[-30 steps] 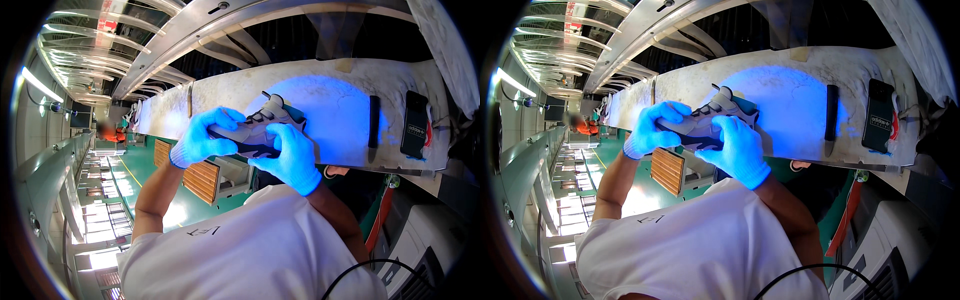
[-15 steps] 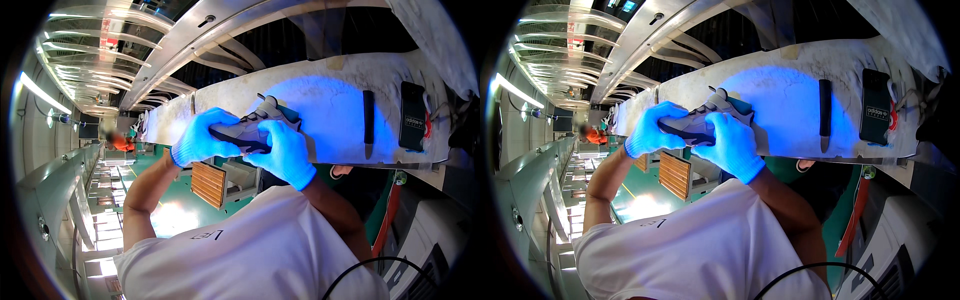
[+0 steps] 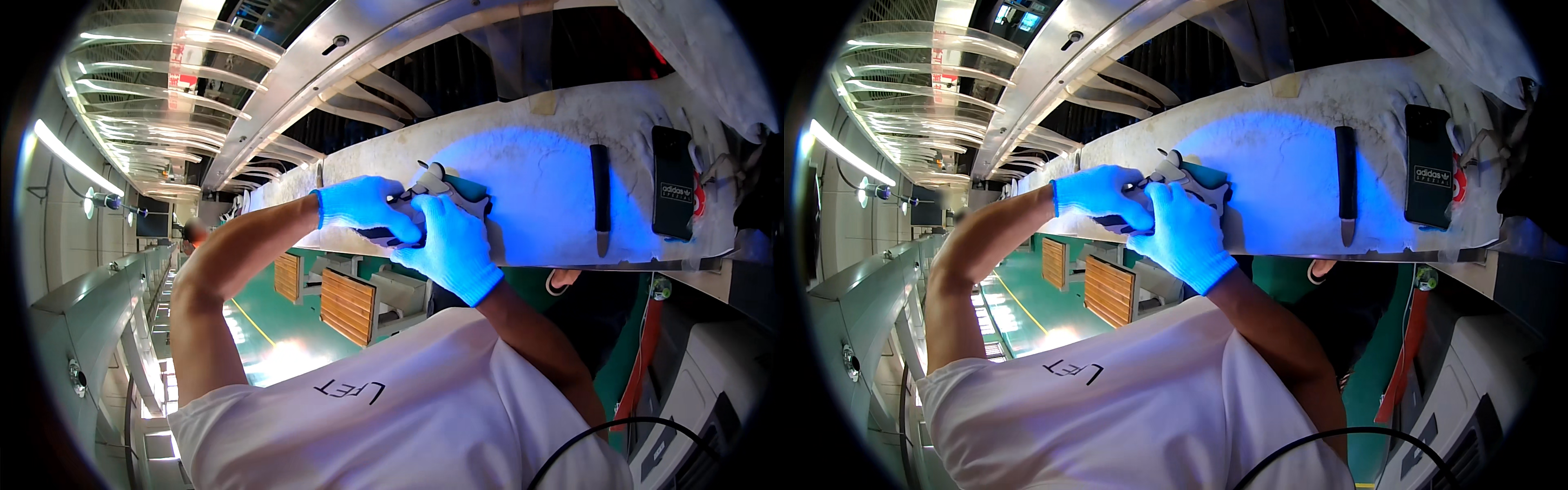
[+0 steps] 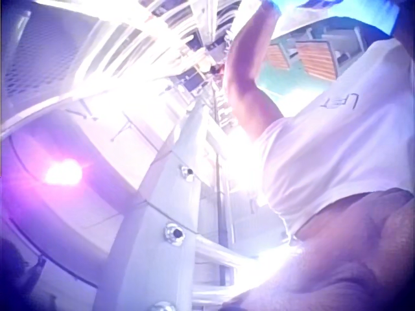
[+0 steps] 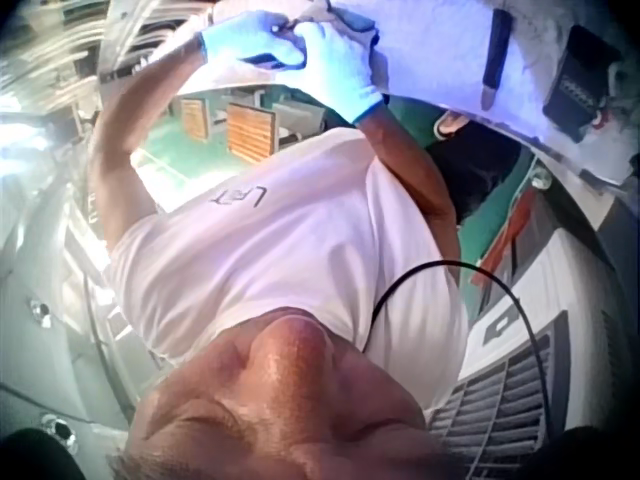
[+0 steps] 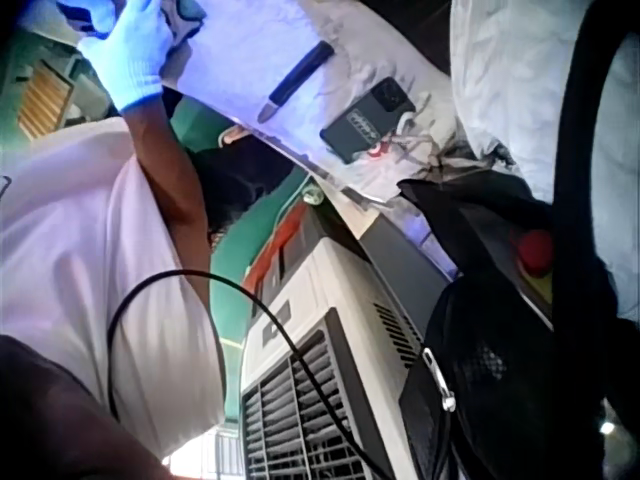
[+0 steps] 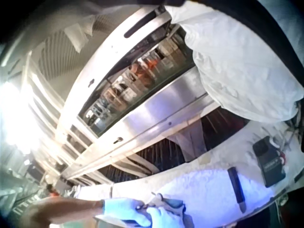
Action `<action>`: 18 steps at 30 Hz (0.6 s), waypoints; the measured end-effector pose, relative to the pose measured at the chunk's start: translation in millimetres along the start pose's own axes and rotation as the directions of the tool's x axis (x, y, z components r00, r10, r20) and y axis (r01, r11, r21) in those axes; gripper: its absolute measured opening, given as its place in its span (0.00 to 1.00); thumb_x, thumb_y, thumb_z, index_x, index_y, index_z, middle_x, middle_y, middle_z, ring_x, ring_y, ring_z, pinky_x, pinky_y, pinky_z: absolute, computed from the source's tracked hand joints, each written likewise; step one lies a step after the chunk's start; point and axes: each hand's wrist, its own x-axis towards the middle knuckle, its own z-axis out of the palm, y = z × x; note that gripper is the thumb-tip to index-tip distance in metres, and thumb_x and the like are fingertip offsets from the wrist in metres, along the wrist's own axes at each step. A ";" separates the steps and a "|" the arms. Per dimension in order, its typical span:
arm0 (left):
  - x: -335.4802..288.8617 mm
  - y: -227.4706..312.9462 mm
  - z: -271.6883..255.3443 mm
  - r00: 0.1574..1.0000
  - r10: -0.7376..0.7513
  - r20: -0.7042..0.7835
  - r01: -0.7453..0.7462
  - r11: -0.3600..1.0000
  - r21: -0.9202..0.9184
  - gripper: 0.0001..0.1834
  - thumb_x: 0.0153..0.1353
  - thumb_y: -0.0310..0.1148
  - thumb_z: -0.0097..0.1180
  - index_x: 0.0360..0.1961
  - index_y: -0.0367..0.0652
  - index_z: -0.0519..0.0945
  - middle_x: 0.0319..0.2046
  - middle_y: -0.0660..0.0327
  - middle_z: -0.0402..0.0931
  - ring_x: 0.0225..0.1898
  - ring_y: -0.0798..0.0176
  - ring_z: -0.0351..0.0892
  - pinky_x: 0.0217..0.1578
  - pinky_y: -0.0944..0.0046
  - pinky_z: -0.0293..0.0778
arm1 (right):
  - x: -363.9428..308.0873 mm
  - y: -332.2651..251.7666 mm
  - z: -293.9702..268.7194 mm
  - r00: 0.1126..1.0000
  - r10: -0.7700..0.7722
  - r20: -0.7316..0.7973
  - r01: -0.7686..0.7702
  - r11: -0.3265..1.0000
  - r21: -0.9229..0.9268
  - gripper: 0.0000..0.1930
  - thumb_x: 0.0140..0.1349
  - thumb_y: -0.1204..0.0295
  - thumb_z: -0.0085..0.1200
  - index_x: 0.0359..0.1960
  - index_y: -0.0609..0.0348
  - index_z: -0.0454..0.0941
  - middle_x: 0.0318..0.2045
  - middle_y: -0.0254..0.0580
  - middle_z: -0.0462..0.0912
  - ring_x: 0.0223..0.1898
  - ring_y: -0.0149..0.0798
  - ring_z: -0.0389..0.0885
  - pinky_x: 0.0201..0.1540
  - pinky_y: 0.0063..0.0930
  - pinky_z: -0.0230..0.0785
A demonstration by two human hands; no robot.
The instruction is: The person uses a small black tool to scrape and clean the surface of a sneaker held in their left hand. They repeatedly rub the tool against the shoe's upper and sole, rotating the shoe to access different areas. The person wears blue gloves and works at a bench in a factory setting.
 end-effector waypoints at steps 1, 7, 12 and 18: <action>1.0 3.5 1.2 0.999 -0.005 -0.034 0.006 1.000 0.013 0.41 0.62 0.67 0.76 0.58 0.38 0.88 0.46 0.48 0.92 0.46 0.53 0.94 0.51 0.55 0.87 | -0.2 -0.3 -0.5 1.000 -0.016 -0.023 0.016 1.000 0.003 0.42 0.53 0.51 0.85 0.64 0.60 0.78 0.52 0.56 0.86 0.52 0.57 0.90 0.55 0.53 0.84; -34.5 22.3 3.7 0.984 0.011 -0.178 0.013 0.991 0.131 0.46 0.63 0.77 0.66 0.53 0.38 0.92 0.44 0.43 0.93 0.47 0.47 0.94 0.51 0.52 0.85 | -10.5 -1.1 -7.3 0.987 -0.084 -0.138 0.082 0.996 -0.025 0.45 0.52 0.53 0.85 0.68 0.55 0.76 0.57 0.56 0.83 0.56 0.59 0.88 0.55 0.52 0.84; -101.8 5.7 42.0 0.817 0.399 -0.417 -0.464 0.883 -0.064 0.42 0.49 0.46 0.89 0.63 0.36 0.88 0.56 0.48 0.91 0.55 0.52 0.93 0.60 0.55 0.85 | -66.7 -7.1 -23.9 0.978 0.109 -0.180 -0.044 0.943 0.331 0.50 0.45 0.63 0.91 0.71 0.57 0.76 0.47 0.43 0.80 0.43 0.39 0.83 0.47 0.36 0.83; -81.0 -27.1 75.0 0.730 0.396 -0.557 -0.592 0.774 -0.224 0.42 0.45 0.36 0.92 0.62 0.36 0.88 0.61 0.51 0.88 0.61 0.54 0.90 0.64 0.56 0.83 | -93.4 3.4 -18.1 0.974 0.030 -0.224 -0.024 0.999 0.028 0.49 0.49 0.62 0.89 0.73 0.56 0.75 0.46 0.46 0.82 0.45 0.47 0.85 0.49 0.45 0.82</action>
